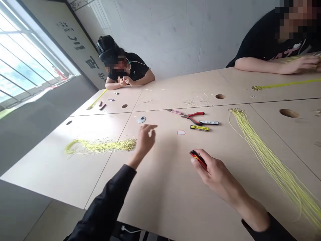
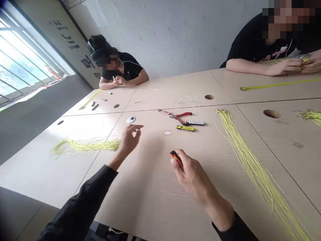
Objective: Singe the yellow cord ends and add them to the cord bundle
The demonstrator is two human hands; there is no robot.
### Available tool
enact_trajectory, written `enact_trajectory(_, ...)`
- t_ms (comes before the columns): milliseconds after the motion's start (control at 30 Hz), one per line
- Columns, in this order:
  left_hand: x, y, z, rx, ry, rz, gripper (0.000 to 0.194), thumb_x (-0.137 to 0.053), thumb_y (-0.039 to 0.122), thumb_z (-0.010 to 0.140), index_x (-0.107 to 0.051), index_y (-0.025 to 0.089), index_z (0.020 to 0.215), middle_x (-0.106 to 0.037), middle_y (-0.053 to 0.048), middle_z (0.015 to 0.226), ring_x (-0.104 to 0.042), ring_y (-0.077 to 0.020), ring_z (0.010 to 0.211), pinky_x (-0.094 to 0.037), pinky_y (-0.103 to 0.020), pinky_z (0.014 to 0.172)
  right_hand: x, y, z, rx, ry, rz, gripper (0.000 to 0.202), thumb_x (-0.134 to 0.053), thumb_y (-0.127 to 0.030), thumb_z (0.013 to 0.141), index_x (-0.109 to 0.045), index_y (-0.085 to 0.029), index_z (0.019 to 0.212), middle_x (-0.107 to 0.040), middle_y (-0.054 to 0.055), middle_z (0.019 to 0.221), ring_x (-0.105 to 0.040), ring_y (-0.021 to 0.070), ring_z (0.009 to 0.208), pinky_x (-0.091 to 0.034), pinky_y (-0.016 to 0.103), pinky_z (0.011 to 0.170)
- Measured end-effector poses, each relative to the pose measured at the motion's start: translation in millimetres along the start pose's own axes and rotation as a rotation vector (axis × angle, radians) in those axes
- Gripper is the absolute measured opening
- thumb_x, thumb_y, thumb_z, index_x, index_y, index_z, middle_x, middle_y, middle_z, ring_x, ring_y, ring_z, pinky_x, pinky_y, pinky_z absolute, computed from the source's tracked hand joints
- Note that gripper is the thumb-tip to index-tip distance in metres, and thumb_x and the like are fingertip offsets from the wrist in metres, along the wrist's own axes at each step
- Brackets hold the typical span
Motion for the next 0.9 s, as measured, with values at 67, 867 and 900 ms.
enact_trajectory(67,32.7,-46.2,1.8,0.17,-0.027,0.14,0.029,-0.051,0.01,0.086,-0.074,0.018,0.101,-0.069,-0.01,0.101,-0.062,-0.0231,0.094,-0.051,-0.038,0.086,-10.0,-3.6,10.7,0.011,-0.013,0.047,0.024,-0.039,-0.046,0.101,-0.046,-0.026,0.089,-0.045,-0.006,0.062,-0.043,0.0138,0.051,-0.035,0.025,0.049)
enact_trajectory(867,56.7,-106.1,17.2,-0.042,-0.589,0.432,0.024,-0.043,0.029,0.094,-0.064,0.019,0.089,-0.066,-0.009,0.096,-0.056,-0.024,0.096,-0.046,-0.038,0.087,-17.3,22.3,15.3,-0.045,0.09,0.07,0.032,-0.043,-0.053,0.095,-0.051,-0.024,0.084,-0.045,-0.004,0.057,-0.041,0.0147,0.049,-0.035,0.026,0.048)
enact_trajectory(900,57.7,-106.0,16.6,-0.046,-0.584,0.431,0.024,-0.042,0.029,0.095,-0.063,0.019,0.09,-0.066,-0.009,0.096,-0.056,-0.024,0.095,-0.046,-0.038,0.087,-17.3,22.1,15.4,-0.045,0.089,0.068,0.032,-0.043,-0.053,0.095,-0.052,-0.024,0.085,-0.045,-0.004,0.057,-0.042,0.0148,0.05,-0.035,0.026,0.049)
Point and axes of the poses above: each hand's wrist, its own z-axis towards the middle knuckle, its own x-axis out of the back of the hand, y = z × x, the point moved 7 cm from there along z, towards the middle knuckle
